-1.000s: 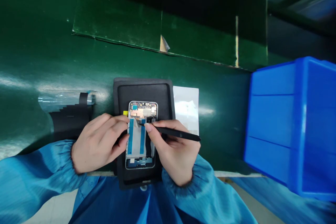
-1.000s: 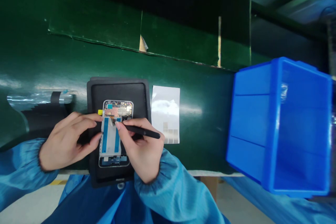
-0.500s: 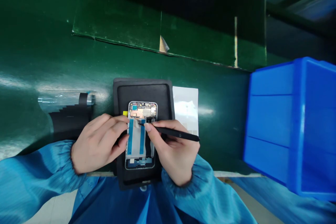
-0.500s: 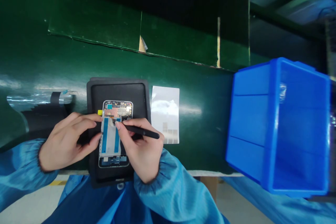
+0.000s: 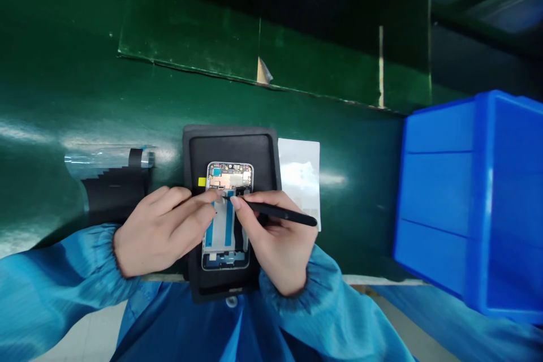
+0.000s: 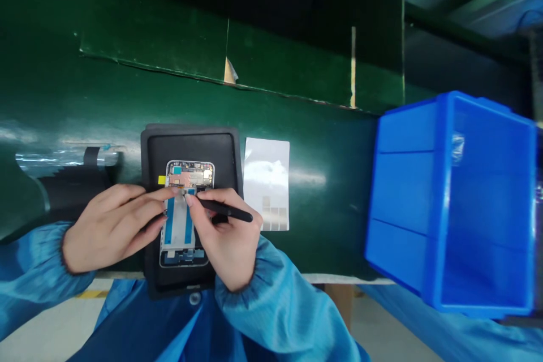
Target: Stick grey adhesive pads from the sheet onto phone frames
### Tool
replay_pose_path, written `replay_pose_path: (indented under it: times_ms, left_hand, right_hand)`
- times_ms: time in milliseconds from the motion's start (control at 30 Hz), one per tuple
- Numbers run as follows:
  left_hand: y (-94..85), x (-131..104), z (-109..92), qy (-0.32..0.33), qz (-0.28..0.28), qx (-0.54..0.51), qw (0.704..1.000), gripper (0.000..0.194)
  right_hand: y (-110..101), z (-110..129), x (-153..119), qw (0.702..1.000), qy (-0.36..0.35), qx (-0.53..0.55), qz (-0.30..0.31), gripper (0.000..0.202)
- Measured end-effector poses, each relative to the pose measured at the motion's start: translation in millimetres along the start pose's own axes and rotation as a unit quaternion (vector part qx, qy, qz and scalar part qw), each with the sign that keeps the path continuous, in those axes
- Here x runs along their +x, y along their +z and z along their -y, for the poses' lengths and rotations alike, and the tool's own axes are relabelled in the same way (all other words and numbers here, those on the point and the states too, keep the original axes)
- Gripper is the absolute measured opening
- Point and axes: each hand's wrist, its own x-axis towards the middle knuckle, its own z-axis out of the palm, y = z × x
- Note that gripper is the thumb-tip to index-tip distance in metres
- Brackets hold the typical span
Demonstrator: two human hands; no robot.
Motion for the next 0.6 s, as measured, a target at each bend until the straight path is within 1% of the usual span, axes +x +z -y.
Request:
replay_pose_path:
  times_ms: [100,200,267,433,600]
  left_hand:
    - [-2.0,-0.4,-0.5,0.023,0.027,0.051,0.998,0.029]
    - [-5.5,0.2,-2.7,0.036,0.057,0.089,0.994,0.025]
    - [-9.0,2.4,-5.2,0.048,0.068,0.107,0.991,0.024]
    - [-17.1,14.6,-14.7,0.063,0.076,0.136,0.986,0.03]
    - [-17.8,22.3,-21.0,0.063,0.105,0.138,0.983,0.034]
  right_hand:
    - [-0.7,0.6,-0.8,1.0,0.001,-0.003,0.001,0.014]
    - [-2.1,0.3,-1.3,1.0,0.016,0.02,-0.01,0.013]
    - [-2.9,0.1,-1.1,0.999,0.024,0.04,-0.021,0.014]
    - [-2.4,0.8,0.2,0.996,0.037,0.08,-0.029,0.012]
    - [-1.6,2.6,3.0,0.992,0.063,0.107,-0.027,0.012]
